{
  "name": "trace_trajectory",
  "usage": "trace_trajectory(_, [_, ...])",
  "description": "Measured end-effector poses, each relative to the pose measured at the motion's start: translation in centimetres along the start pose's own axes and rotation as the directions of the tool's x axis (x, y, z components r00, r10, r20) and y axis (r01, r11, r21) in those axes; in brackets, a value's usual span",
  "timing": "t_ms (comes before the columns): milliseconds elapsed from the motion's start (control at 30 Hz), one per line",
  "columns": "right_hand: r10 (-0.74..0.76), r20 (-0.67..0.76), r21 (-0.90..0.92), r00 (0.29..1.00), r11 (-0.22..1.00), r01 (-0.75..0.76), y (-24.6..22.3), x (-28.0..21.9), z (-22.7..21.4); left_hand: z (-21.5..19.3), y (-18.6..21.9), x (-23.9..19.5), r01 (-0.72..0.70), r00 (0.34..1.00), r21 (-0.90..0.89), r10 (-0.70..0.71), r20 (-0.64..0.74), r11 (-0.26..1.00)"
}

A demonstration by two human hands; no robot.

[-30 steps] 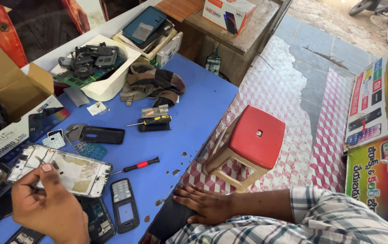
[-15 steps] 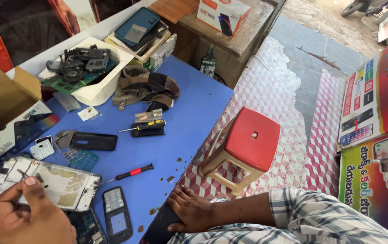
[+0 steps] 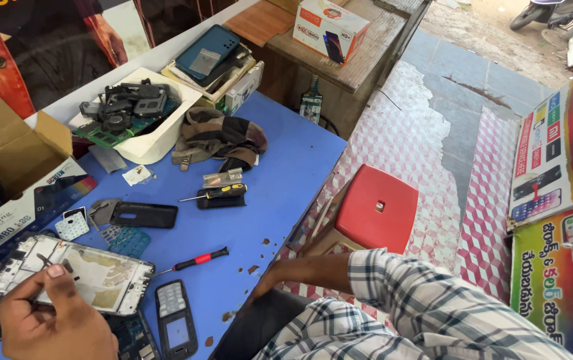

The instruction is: The person holds a disassembled mobile phone and repeatedly peels off adhesive backing from the internal frame using fingers. The person rotates the phone to access different edges and continues removing adhesive strips throughout the clip.

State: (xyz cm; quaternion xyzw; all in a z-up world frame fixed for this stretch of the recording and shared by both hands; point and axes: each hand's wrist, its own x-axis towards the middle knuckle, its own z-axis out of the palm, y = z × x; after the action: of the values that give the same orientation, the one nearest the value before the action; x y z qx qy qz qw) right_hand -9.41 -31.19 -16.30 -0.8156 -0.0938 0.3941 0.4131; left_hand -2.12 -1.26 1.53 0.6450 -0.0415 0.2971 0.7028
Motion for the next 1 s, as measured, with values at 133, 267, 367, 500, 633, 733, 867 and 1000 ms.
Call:
trace_trajectory(133, [0.233, -0.089, 0.324, 0.968, 0.926, -0.193, 5.2, 1.3, 0.6, -0.4, -0.4, 0.1, -0.034, 0.999, -0.053, 0.035, 0.018, 0.998])
trace_trajectory(267, [0.291, -0.163, 0.418, 0.943, 0.886, -0.201, 6.6, 1.5, 1.7, -0.6, -0.5, 0.1, -0.104, 0.993, -0.065, 0.107, 0.046, 0.992])
trace_trajectory(367, [0.326, -0.208, 0.387, 0.922, 0.893, -0.228, 5.4, -0.1, 2.2, -0.6, -0.2, 0.0, -0.123, 0.991, -0.113, 0.128, 0.036, 0.986])
trace_trajectory(500, [0.378, -0.247, 0.230, 0.892, 0.917, -0.325, 1.6, -4.2, 2.9, -0.7, 0.8, 0.0, -0.126, 0.991, -0.116, 0.131, 0.033, 0.985])
trace_trajectory(633, [0.272, -0.210, 0.109, 0.939, 0.961, -0.254, -1.9, -8.7, 3.9, -0.8, 1.8, -0.1, -0.053, 0.998, -0.041, 0.054, 0.025, 0.998])
trace_trajectory(733, [0.086, -0.204, 0.090, 0.975, 0.994, -0.068, -3.3, -11.0, 4.5, -0.7, 2.2, -0.1, -0.174, 0.981, -0.074, 0.179, 0.069, 0.982])
trace_trajectory(867, [-0.034, -0.200, 0.072, 0.979, 0.996, 0.049, -3.5, -12.0, 4.9, -1.0, 1.5, -0.4, 0.008, 0.997, 0.050, -0.012, 0.072, 0.999])
trace_trajectory(1000, [-0.116, -0.261, -0.168, 0.958, 0.983, 0.074, -2.7, -12.2, 4.6, -1.2, -2.7, -0.4, -0.115, 0.992, 0.253, 0.099, 0.075, 0.961])
